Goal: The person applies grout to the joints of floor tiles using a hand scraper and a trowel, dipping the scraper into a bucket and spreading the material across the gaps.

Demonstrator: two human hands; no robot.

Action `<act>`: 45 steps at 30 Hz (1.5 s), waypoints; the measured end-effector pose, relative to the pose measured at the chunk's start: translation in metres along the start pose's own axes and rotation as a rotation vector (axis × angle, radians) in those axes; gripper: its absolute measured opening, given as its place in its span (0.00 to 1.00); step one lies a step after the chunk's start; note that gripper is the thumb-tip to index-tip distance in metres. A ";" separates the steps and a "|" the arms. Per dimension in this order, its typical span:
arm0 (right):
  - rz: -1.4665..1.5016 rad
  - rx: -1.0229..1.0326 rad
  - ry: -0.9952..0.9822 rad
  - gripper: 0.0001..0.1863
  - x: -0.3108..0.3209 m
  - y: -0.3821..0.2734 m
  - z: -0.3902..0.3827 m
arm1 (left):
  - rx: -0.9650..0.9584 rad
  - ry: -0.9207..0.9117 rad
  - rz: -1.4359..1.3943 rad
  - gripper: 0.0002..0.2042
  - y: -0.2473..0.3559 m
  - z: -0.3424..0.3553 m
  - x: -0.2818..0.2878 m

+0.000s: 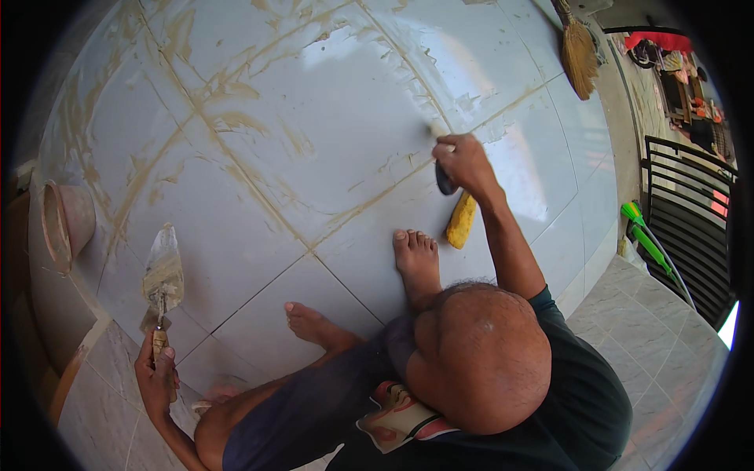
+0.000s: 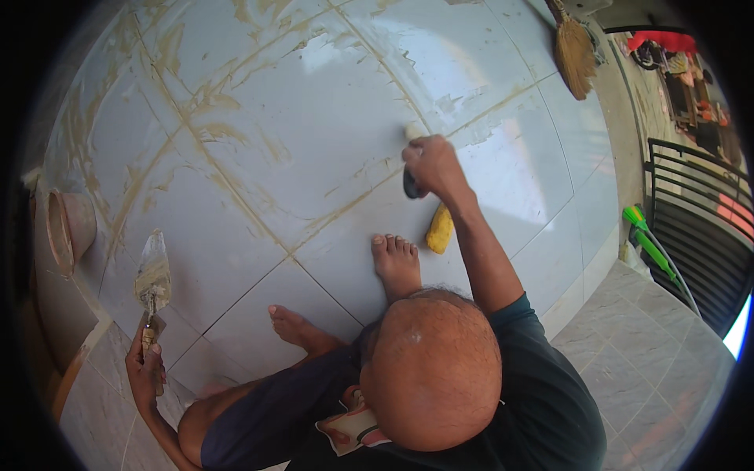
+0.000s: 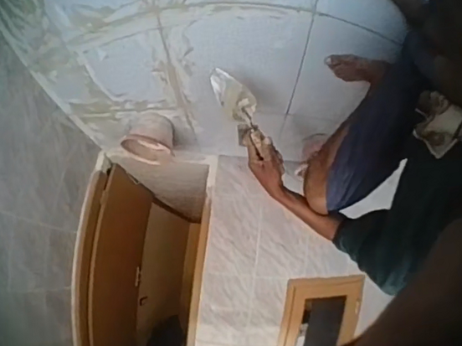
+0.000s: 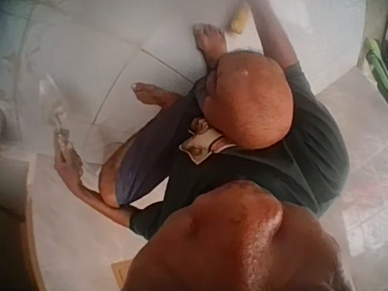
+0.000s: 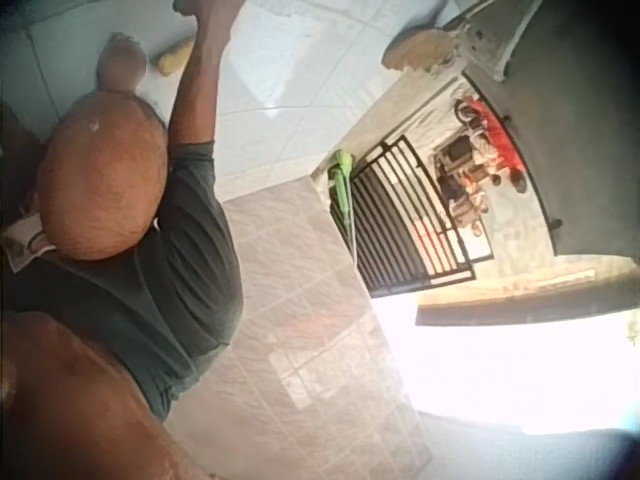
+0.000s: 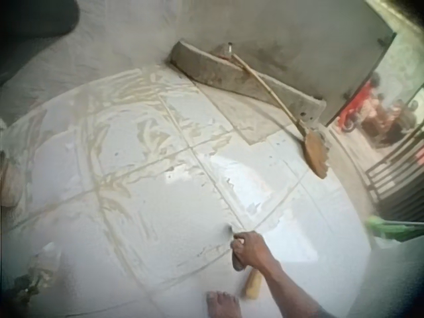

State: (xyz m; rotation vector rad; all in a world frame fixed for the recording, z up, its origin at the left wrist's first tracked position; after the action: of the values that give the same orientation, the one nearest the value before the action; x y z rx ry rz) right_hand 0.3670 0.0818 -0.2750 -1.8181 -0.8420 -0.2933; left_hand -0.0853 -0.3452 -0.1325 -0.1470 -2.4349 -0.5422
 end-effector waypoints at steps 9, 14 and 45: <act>0.143 -0.154 -0.004 0.20 -0.013 0.003 0.010 | -0.026 -0.004 -0.012 0.29 0.000 -0.002 0.000; 0.099 -0.138 -0.006 0.19 -0.010 0.010 0.016 | -0.038 0.039 -0.017 0.28 -0.001 -0.006 0.003; 0.114 -0.256 -0.952 0.15 -0.061 -0.110 0.237 | 0.127 0.051 -0.155 0.26 -0.022 -0.007 0.028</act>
State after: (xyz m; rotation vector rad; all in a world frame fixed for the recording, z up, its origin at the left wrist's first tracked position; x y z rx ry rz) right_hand 0.2051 0.2893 -0.3269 -2.2428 -1.3708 0.6242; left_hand -0.1092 -0.3689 -0.1180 0.1080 -2.4354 -0.4505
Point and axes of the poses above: each hand's wrist, its own z-axis towards the middle knuckle, its own x-axis out of the back of the hand, y = z × x, the point moved 7 cm from there along z, towards the middle knuckle, and after that the axes turned 10 degrees about z, right-handed, at the moved point
